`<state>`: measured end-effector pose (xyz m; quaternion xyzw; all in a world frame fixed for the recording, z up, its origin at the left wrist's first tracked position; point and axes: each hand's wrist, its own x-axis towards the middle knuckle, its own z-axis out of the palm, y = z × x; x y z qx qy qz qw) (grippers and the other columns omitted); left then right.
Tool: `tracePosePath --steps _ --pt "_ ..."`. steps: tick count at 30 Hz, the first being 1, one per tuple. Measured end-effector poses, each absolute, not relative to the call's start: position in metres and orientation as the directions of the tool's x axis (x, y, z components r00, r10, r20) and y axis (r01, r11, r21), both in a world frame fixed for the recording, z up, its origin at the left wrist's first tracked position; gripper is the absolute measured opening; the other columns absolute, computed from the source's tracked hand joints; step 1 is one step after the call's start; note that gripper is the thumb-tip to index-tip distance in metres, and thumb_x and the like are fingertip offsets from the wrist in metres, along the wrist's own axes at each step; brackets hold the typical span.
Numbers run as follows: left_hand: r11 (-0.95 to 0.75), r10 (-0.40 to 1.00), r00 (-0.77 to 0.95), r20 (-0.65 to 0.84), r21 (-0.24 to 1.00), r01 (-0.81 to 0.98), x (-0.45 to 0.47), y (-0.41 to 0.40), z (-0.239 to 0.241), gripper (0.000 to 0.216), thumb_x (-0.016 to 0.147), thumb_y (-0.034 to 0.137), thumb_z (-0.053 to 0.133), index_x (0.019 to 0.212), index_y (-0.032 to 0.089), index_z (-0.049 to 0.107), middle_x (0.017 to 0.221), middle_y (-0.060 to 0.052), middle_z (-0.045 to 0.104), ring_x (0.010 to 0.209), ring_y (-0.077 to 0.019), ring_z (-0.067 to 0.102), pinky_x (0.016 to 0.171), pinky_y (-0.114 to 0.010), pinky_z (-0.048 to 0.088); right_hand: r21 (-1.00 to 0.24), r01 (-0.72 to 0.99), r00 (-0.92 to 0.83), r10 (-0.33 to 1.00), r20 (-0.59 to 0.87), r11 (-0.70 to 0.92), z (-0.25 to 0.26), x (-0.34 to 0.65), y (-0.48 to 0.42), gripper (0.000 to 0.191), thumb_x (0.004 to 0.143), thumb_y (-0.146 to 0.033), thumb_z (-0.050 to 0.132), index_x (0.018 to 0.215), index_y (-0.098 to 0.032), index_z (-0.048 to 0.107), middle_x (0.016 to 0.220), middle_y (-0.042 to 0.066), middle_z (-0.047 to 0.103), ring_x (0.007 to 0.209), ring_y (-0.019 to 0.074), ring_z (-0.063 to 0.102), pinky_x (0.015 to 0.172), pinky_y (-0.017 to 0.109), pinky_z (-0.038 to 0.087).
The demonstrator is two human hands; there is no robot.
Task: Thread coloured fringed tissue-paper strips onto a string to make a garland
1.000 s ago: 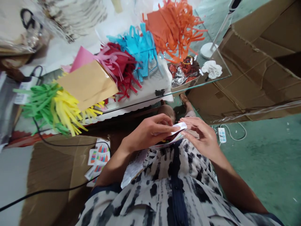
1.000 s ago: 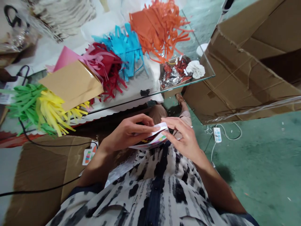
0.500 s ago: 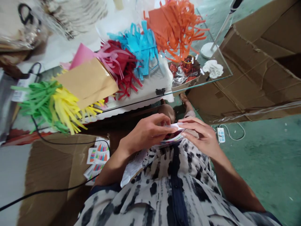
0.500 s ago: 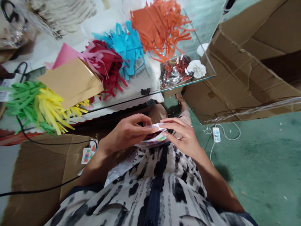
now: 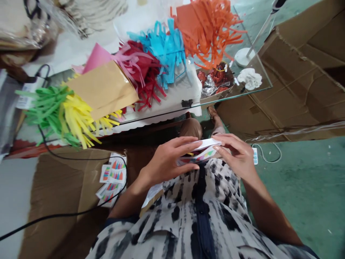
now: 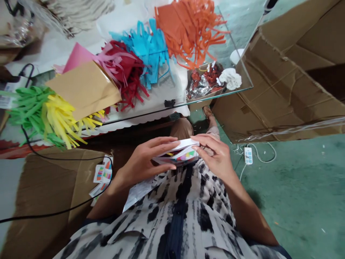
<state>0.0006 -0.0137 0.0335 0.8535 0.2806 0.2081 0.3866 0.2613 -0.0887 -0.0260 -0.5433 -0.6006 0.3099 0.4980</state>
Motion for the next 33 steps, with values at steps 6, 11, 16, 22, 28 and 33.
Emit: tracePosePath --steps 6,11,16,22,28,33 --pt "-0.385 0.795 0.564 0.224 0.904 0.185 -0.003 -0.019 0.01 0.03 0.095 0.022 0.076 0.125 0.023 0.08 0.13 -0.011 0.077 0.115 -0.0204 0.076 0.1 -0.031 0.061 -0.93 0.302 0.119 0.96 0.255 0.21 -0.025 0.267 -0.091 0.034 0.093 -0.017 0.076 0.122 -0.036 0.079 0.117 0.004 0.076 0.107 0.0217 0.073 0.086 0.037 0.059" --pt "-0.394 0.745 0.634 0.206 0.903 0.169 -0.002 -0.008 0.017 0.031 0.1 0.021 0.069 0.129 0.022 0.078 0.127 -0.011 0.079 0.111 -0.0194 0.078 0.094 -0.026 0.062 -0.885 0.408 -0.071 0.975 0.212 0.222 -0.013 0.263 -0.091 0.05 0.087 -0.026 0.084 0.135 -0.033 0.072 0.132 0.007 0.072 0.119 0.0254 0.069 0.094 0.04 0.06" --pt "-0.349 0.723 0.673 0.153 0.923 0.165 -0.007 -0.005 0.007 0.04 0.09 0.03 0.082 0.13 0.021 0.078 0.118 -0.01 0.082 0.101 -0.0193 0.08 0.088 -0.023 0.06 -0.822 0.482 -0.147 0.953 0.266 0.304 -0.019 0.261 -0.094 0.046 0.09 -0.021 0.081 0.133 -0.034 0.073 0.118 0.003 0.08 0.104 0.0218 0.075 0.092 0.038 0.06" --pt "-0.241 0.675 0.736 0.054 0.959 0.15 -0.017 -0.001 -0.001 0.06 0.081 0.036 0.091 0.136 0.021 0.075 0.123 -0.012 0.08 0.102 -0.0231 0.081 0.085 -0.022 0.061 -0.796 0.477 -0.218 0.927 0.305 0.373 -0.023 0.267 -0.098 0.05 0.091 -0.017 0.08 0.137 -0.036 0.072 0.118 0.003 0.08 0.101 0.022 0.077 0.09 0.038 0.062" --pt "-0.273 0.612 0.789 0.062 0.952 0.136 -0.024 0.001 -0.005 0.049 0.086 0.034 0.087 0.132 0.021 0.077 0.119 -0.011 0.081 0.097 -0.0213 0.082 0.082 -0.02 0.061 -0.788 0.451 -0.239 0.907 0.345 0.419 -0.021 0.266 -0.1 0.046 0.093 -0.018 0.076 0.135 -0.037 0.073 0.11 0.003 0.082 0.093 0.0224 0.078 0.08 0.038 0.063" --pt "-0.295 0.611 0.781 0.128 0.953 0.075 -0.027 -0.001 -0.006 0.043 0.094 0.032 0.078 0.136 0.024 0.075 0.122 -0.012 0.081 0.109 -0.0236 0.08 0.094 -0.027 0.063 -0.781 0.481 -0.255 0.916 0.31 0.398 -0.014 0.265 -0.099 0.043 0.096 -0.021 0.074 0.136 -0.037 0.073 0.111 0.004 0.082 0.094 0.0227 0.078 0.08 0.038 0.064"
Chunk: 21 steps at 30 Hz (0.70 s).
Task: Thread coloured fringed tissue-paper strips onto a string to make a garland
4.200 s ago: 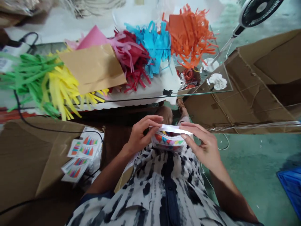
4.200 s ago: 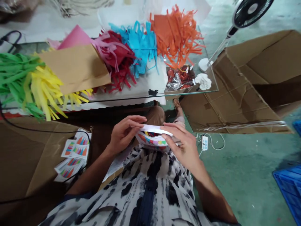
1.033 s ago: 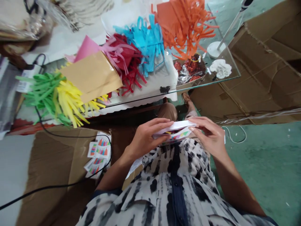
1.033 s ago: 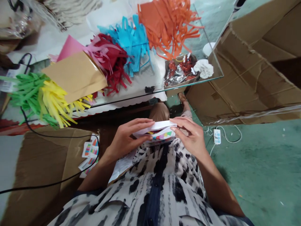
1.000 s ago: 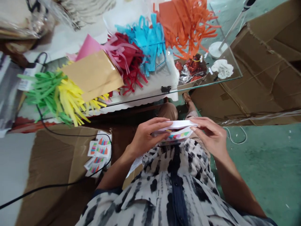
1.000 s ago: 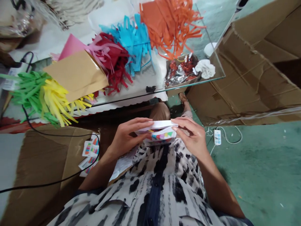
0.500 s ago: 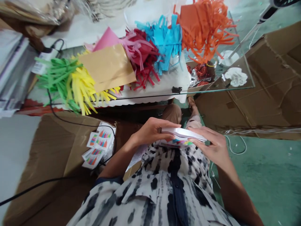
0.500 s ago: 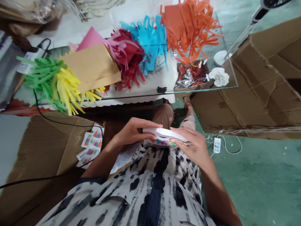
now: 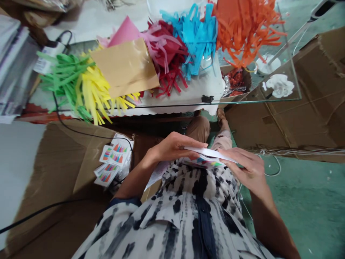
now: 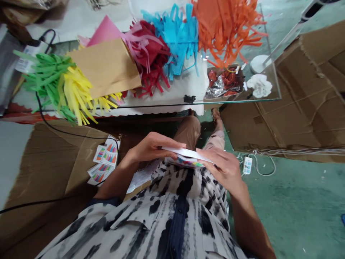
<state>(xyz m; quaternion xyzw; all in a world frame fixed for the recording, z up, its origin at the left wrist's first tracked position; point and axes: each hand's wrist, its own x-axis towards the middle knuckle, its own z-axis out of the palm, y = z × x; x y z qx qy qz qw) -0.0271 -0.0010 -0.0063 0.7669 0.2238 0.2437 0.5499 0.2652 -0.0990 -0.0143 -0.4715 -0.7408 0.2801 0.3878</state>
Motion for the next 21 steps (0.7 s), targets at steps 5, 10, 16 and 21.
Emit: tracePosePath --steps 5,10,16,21 --pt "-0.388 0.59 0.763 0.265 0.922 -0.02 -0.023 0.002 -0.005 0.036 0.093 0.03 0.079 0.128 0.029 0.079 0.134 -0.012 0.076 0.119 -0.0243 0.077 0.104 -0.033 0.063 -0.78 0.488 -0.304 0.914 0.269 0.392 -0.009 0.264 -0.094 0.06 0.089 -0.03 0.084 0.145 -0.037 0.066 0.131 0.007 0.076 0.11 0.0252 0.076 0.095 0.041 0.063" --pt "-0.32 0.609 0.752 0.253 0.946 -0.06 -0.025 0.004 -0.018 0.032 0.096 0.03 0.076 0.128 0.029 0.079 0.125 -0.011 0.08 0.093 -0.0192 0.082 0.082 -0.026 0.068 -0.781 0.461 -0.286 0.904 0.318 0.421 -0.02 0.267 -0.093 0.054 0.092 -0.022 0.079 0.142 -0.041 0.068 0.126 0.004 0.078 0.104 0.0243 0.078 0.087 0.04 0.066" --pt "-0.456 0.6 0.752 0.272 0.889 0.042 -0.022 0.005 -0.004 0.028 0.105 0.031 0.062 0.127 0.026 0.079 0.13 -0.012 0.078 0.105 -0.0198 0.08 0.091 -0.03 0.065 -0.78 0.502 -0.236 0.927 0.292 0.374 -0.025 0.267 -0.093 0.053 0.096 -0.019 0.072 0.143 -0.043 0.068 0.128 0.003 0.078 0.106 0.0255 0.078 0.091 0.044 0.067" --pt "-0.747 0.585 0.744 0.324 0.572 0.339 0.001 -0.002 0.005 0.056 0.091 0.059 0.075 0.137 0.026 0.072 0.12 -0.008 0.081 0.11 -0.0224 0.078 0.122 -0.048 0.046 -0.737 0.533 -0.214 0.908 0.359 0.417 -0.025 0.265 -0.091 0.052 0.097 -0.016 0.07 0.144 -0.039 0.067 0.129 0.003 0.078 0.114 0.0225 0.076 0.096 0.042 0.064"
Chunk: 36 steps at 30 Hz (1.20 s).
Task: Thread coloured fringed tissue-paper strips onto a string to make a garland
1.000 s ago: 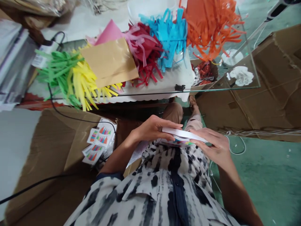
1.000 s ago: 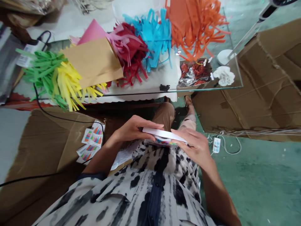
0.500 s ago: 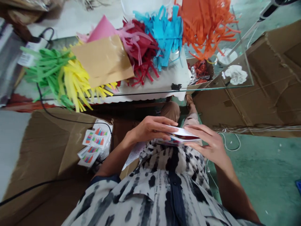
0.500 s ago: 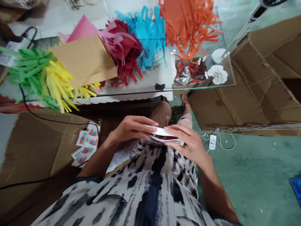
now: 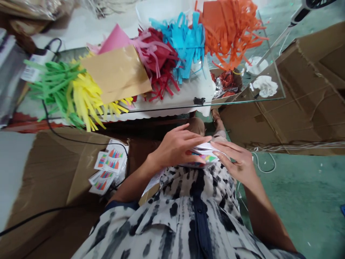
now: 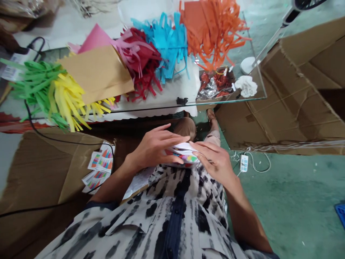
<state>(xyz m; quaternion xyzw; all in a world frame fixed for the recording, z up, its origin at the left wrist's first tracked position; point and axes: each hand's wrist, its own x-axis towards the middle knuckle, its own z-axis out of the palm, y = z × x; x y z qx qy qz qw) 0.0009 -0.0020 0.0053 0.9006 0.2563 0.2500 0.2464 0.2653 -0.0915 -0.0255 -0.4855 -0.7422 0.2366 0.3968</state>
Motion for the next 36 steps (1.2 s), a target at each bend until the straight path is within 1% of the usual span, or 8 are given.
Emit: tracePosePath --steps 3,7,16,20,23,26,31,36 --pt "-0.748 0.613 0.744 0.268 0.501 0.436 0.01 -0.004 -0.002 0.052 0.095 0.055 0.072 0.138 0.025 0.072 0.108 -0.006 0.084 0.097 -0.0193 0.078 0.104 -0.036 0.056 -0.749 0.531 -0.227 0.918 0.325 0.397 -0.021 0.263 -0.089 0.046 0.098 -0.019 0.068 0.141 -0.035 0.07 0.128 0.005 0.078 0.113 0.0221 0.075 0.095 0.041 0.063" --pt "-0.702 0.628 0.753 0.197 0.56 0.439 0.008 0.001 -0.001 0.037 0.102 0.043 0.066 0.135 0.027 0.074 0.108 -0.003 0.084 0.094 -0.0154 0.078 0.08 -0.023 0.054 -0.788 0.493 -0.239 0.928 0.285 0.369 -0.012 0.258 -0.082 0.037 0.097 -0.025 0.073 0.133 -0.033 0.075 0.121 0.005 0.079 0.107 0.0223 0.076 0.092 0.04 0.063" --pt "-0.709 0.635 0.707 0.312 0.6 0.372 0.005 0.041 0.064 0.037 0.107 0.044 0.058 0.135 0.027 0.075 0.113 -0.005 0.083 0.096 -0.0152 0.079 0.077 -0.02 0.055 -0.751 0.458 -0.258 0.88 0.399 0.475 0.041 0.262 -0.022 0.039 0.095 -0.016 0.072 0.128 -0.037 0.077 0.115 0.001 0.081 0.099 0.0195 0.076 0.086 0.034 0.063" --pt "-0.657 0.708 0.538 0.458 0.707 0.263 0.011 0.081 0.089 0.03 0.102 0.042 0.068 0.123 0.025 0.081 0.112 -0.006 0.083 0.095 -0.0163 0.079 0.078 -0.023 0.057 -0.683 0.492 -0.252 0.839 0.482 0.54 0.081 0.266 0.032 0.034 0.094 -0.02 0.075 0.123 -0.039 0.08 0.112 0.001 0.082 0.097 0.0213 0.076 0.086 0.036 0.062" --pt "-0.641 0.754 0.373 0.541 0.73 0.236 0.018 0.124 0.101 0.024 0.097 0.041 0.074 0.105 0.022 0.087 0.1 -0.006 0.085 0.086 -0.016 0.078 0.076 -0.024 0.057 -0.681 0.528 -0.162 0.848 0.505 0.507 0.101 0.264 0.084 0.022 0.094 -0.029 0.077 0.113 -0.035 0.085 0.105 0.005 0.083 0.083 0.0197 0.074 0.068 0.032 0.058" --pt "-0.634 0.769 0.348 0.536 0.709 0.309 0.019 0.171 0.105 0.026 0.1 0.039 0.07 0.104 0.02 0.086 0.099 -0.005 0.085 0.087 -0.0149 0.078 0.072 -0.022 0.053 -0.742 0.506 -0.112 0.887 0.448 0.439 0.108 0.262 0.143 0.019 0.092 -0.036 0.079 0.107 -0.027 0.087 0.095 0.009 0.083 0.067 0.0145 0.068 0.054 0.027 0.049" --pt "-0.562 0.826 0.303 0.476 0.649 0.513 -0.038 0.22 0.102 0.03 0.106 0.032 0.059 0.113 0.015 0.083 0.108 -0.007 0.084 0.098 -0.0171 0.077 0.082 -0.025 0.054 -0.9 0.364 -0.151 0.969 0.196 0.239 0.096 0.268 0.236 0.029 0.087 -0.041 0.083 0.103 -0.018 0.086 0.089 0.012 0.082 0.065 0.0146 0.071 0.058 0.028 0.054" --pt "-0.413 0.879 0.267 0.395 0.349 0.841 -0.142 0.223 0.096 0.027 0.096 0.025 0.07 0.121 0.02 0.081 0.118 -0.011 0.081 0.112 -0.0264 0.071 0.105 -0.042 0.052 -0.871 0.472 -0.135 0.988 0.079 0.134 0.067 0.279 0.289 0.038 0.087 -0.045 0.08 0.1 -0.01 0.085 0.085 0.015 0.081 0.06 0.0144 0.069 0.058 0.031 0.052"
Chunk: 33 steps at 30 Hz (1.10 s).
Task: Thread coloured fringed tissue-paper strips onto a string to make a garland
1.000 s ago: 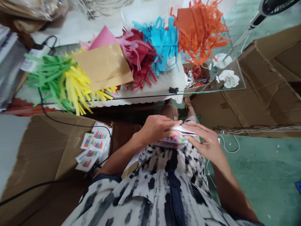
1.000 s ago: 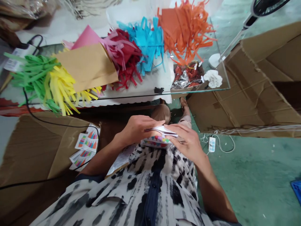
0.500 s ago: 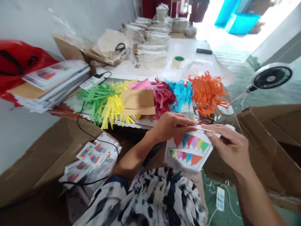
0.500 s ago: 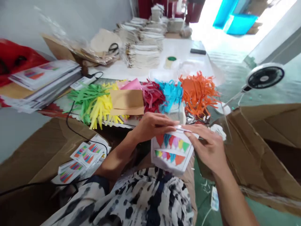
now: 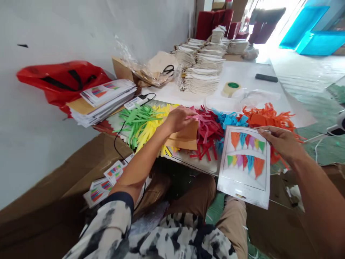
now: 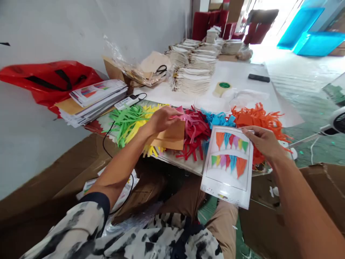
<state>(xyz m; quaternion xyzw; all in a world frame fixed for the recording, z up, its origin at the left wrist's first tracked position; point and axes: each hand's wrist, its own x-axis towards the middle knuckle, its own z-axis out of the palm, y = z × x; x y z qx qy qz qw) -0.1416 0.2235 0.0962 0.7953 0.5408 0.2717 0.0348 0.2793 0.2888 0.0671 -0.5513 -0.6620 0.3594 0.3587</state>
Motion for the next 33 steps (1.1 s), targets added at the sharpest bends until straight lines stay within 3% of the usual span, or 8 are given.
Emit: tracePosePath --steps 3,6,9,14,19,22,26,33 --pt "-0.397 0.895 0.293 0.337 0.303 0.866 -0.173 0.224 0.087 0.028 0.094 0.024 0.072 0.12 0.019 0.081 0.117 -0.012 0.081 0.109 -0.0258 0.071 0.101 -0.04 0.053 -0.799 0.577 -0.097 0.985 0.14 0.171 0.054 0.277 0.298 0.033 0.088 -0.042 0.079 0.096 -0.01 0.085 0.081 0.014 0.08 0.062 0.0152 0.067 0.06 0.033 0.049" --pt "-0.362 0.913 0.254 0.32 0.348 0.865 -0.176 0.228 0.08 0.024 0.092 0.021 0.07 0.112 0.02 0.084 0.106 -0.008 0.083 0.098 -0.0225 0.074 0.09 -0.034 0.056 -0.683 0.691 -0.029 0.952 0.304 0.239 0.05 0.271 0.292 0.021 0.087 -0.035 0.08 0.093 -0.015 0.084 0.099 0.016 0.081 0.09 0.0232 0.073 0.084 0.04 0.052" --pt "-0.385 0.896 0.246 0.371 0.369 0.846 -0.168 0.229 0.086 0.022 0.09 0.02 0.071 0.106 0.024 0.086 0.102 -0.006 0.084 0.096 -0.023 0.075 0.09 -0.034 0.056 -0.574 0.767 0.02 0.885 0.465 0.285 0.059 0.268 0.273 0.023 0.095 -0.03 0.067 0.107 -0.018 0.082 0.119 0.016 0.078 0.115 0.0269 0.069 0.106 0.043 0.046" --pt "-0.496 0.847 0.257 0.465 0.519 0.696 -0.151 0.212 0.127 0.026 0.094 0.025 0.067 0.114 0.023 0.085 0.108 -0.007 0.084 0.096 -0.0211 0.076 0.085 -0.031 0.058 -0.565 0.747 0.04 0.825 0.564 0.35 0.093 0.245 0.22 0.03 0.1 -0.037 0.06 0.117 -0.023 0.08 0.115 0.01 0.08 0.097 0.0207 0.074 0.091 0.035 0.055" --pt "-0.544 0.838 0.327 0.436 0.712 0.444 -0.116 0.2 0.161 0.025 0.092 0.029 0.07 0.108 0.019 0.086 0.103 -0.008 0.084 0.091 -0.0186 0.077 0.075 -0.026 0.057 -0.824 0.408 -0.185 0.92 0.346 0.393 0.125 0.188 0.169 0.034 0.1 -0.048 0.066 0.127 -0.031 0.076 0.126 0.005 0.078 0.111 0.0205 0.073 0.093 0.035 0.058" --pt "-0.511 0.843 0.375 0.386 0.791 0.336 -0.095 0.202 0.166 0.027 0.091 0.034 0.072 0.108 0.018 0.086 0.097 -0.008 0.084 0.084 -0.0168 0.077 0.07 -0.025 0.056 -0.931 0.213 -0.241 0.94 0.243 0.296 0.128 0.165 0.151 0.038 0.091 -0.051 0.077 0.123 -0.03 0.077 0.115 0.003 0.081 0.097 0.021 0.076 0.082 0.033 0.061" --pt "-0.433 0.832 0.452 0.322 0.886 0.165 -0.075 0.203 0.167 0.027 0.09 0.036 0.073 0.107 0.02 0.086 0.096 -0.006 0.084 0.08 -0.0146 0.075 0.066 -0.023 0.056 -0.986 0.084 -0.121 0.983 0.137 0.147 0.12 0.169 0.137 0.03 0.084 -0.052 0.085 0.1 -0.027 0.081 0.085 0.001 0.08 0.07 0.0201 0.073 0.06 0.031 0.059" --pt "-0.39 0.76 0.582 0.289 0.919 0.053 -0.047 0.202 0.163 0.024 0.091 0.031 0.069 0.104 0.02 0.086 0.095 -0.005 0.083 0.086 -0.0144 0.074 0.075 -0.024 0.057 -0.997 0.059 -0.074 0.996 0.045 0.05 0.116 0.201 0.114 0.03 0.082 -0.052 0.086 0.099 -0.027 0.083 0.086 0.002 0.081 0.07 0.0201 0.074 0.061 0.031 0.061"
